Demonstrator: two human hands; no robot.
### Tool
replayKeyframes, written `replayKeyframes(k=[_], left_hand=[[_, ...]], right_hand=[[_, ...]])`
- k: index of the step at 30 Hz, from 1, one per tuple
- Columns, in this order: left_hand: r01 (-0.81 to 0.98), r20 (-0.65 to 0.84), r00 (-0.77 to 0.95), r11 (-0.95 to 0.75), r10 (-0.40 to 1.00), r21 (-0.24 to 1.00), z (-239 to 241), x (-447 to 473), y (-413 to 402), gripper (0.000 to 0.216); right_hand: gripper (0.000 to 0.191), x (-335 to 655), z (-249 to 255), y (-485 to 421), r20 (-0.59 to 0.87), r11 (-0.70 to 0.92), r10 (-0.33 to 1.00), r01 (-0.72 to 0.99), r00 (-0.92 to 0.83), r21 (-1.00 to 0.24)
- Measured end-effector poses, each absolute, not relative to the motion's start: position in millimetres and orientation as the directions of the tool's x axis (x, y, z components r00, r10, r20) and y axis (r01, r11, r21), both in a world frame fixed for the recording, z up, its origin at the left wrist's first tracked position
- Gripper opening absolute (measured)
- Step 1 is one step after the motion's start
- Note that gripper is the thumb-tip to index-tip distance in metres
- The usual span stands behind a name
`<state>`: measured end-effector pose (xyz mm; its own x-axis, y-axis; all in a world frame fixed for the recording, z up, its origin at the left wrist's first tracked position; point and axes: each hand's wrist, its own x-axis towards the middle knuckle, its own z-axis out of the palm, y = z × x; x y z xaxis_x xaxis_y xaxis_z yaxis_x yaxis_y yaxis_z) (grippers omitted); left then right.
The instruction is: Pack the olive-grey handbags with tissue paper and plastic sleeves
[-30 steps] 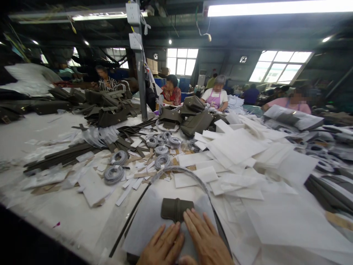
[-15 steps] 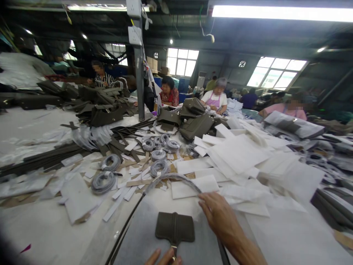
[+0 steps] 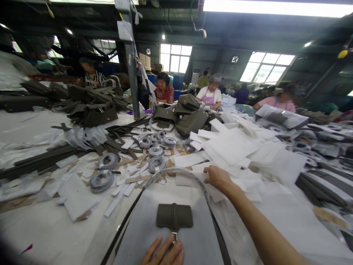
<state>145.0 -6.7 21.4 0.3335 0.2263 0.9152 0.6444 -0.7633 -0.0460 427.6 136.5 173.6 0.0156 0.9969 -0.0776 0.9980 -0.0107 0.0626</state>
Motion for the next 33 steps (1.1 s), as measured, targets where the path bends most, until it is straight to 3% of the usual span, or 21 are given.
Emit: replayKeyframes(k=[3,5,6,8,10,13,20,26,33], left_hand=[[0.568,0.796,0.565,-0.802,0.216,-0.185,38.9,127.5,-9.3,0.028],[0.528,0.720,0.651,-0.825,0.240,-0.203,49.6,118.1,-12.4,0.032],[0.520,0.704,0.663,-0.833,0.256,-0.187,53.8,115.3,-14.2,0.034],[0.515,0.681,0.667,-0.847,0.303,-0.127,59.4,113.2,-18.1,0.036],[0.510,0.670,0.655,-0.859,0.349,-0.050,62.3,113.7,-22.1,0.037],[0.494,0.695,0.603,-0.867,0.391,0.059,64.1,114.3,-27.3,0.038],[0.478,0.704,0.535,-0.855,0.466,0.202,60.4,113.2,-37.2,0.031],[0.493,0.752,0.496,-0.854,0.434,0.168,57.8,115.2,-43.3,0.030],[0.594,0.769,0.526,-0.804,0.364,-0.026,83.1,115.4,-60.3,0.048]], right_hand=[[0.024,449.2,201.9,107.6,0.021,-0.155,0.988,0.986,0.154,0.062],[0.027,450.9,217.8,81.1,0.242,-0.195,0.953,0.981,0.183,0.026],[0.026,445.9,223.1,66.7,0.386,-0.156,0.910,0.988,0.150,-0.017],[0.021,425.1,225.7,37.1,0.631,0.069,0.776,0.993,0.007,-0.096],[0.021,395.4,216.9,9.6,0.709,0.377,0.678,0.919,-0.193,-0.111],[0.040,354.7,188.3,-21.6,0.591,0.628,0.656,0.774,-0.470,-0.081],[0.058,335.5,128.9,-50.4,0.389,0.666,0.699,0.744,-0.600,-0.050],[0.058,339.5,110.6,-61.6,0.380,0.655,0.691,0.755,-0.615,0.029],[0.052,337.0,113.0,-61.8,0.401,0.683,0.658,0.729,-0.638,0.038]])
